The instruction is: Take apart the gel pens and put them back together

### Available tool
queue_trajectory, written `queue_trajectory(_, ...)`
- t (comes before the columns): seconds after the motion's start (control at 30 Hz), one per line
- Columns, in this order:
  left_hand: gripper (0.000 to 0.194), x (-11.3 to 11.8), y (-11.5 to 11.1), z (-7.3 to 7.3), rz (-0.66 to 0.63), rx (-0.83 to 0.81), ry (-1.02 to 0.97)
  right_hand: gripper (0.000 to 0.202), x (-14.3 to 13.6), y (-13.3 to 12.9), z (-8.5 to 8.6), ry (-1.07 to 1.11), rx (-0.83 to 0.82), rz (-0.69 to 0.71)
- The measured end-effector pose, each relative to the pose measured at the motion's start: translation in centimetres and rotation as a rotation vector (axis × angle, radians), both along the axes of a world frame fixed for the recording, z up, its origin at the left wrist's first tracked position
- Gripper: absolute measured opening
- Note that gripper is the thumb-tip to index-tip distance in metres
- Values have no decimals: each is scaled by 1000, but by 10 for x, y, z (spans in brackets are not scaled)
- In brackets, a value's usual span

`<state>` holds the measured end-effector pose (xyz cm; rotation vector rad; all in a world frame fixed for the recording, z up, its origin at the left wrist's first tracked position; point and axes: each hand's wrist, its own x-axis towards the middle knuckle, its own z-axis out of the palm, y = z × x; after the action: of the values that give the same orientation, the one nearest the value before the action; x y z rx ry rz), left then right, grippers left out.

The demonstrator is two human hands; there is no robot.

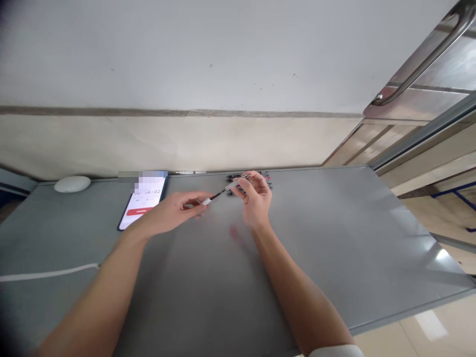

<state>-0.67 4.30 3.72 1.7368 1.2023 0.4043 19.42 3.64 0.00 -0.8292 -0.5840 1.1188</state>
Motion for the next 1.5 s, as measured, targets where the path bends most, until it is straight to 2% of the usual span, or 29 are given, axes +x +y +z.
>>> queue_trajectory(0.2,40,3,0,-4,-28,7,19,20,-7,-4,-3,-31,-5,103)
queue_trajectory(0.37,33,6,1,-8,-74,12,33,21,-12,-7,-5,-63,-2,161)
queue_trajectory(0.7,34,12,-1,-9,-94,77,25,22,-13,-8,-5,-42,-34,142)
queue_trajectory(1.03,32,16,-3,-12,-26,191,20,28,-16,-7,-9,-30,-87,76)
queue_trajectory(1.23,31,15,-2,-15,-45,95,-22,24,-11,-8,-8,-78,-59,123)
queue_trajectory(1.5,29,14,-5,-8,-161,-81,-148,20,-4,-6,-9,-27,44,244)
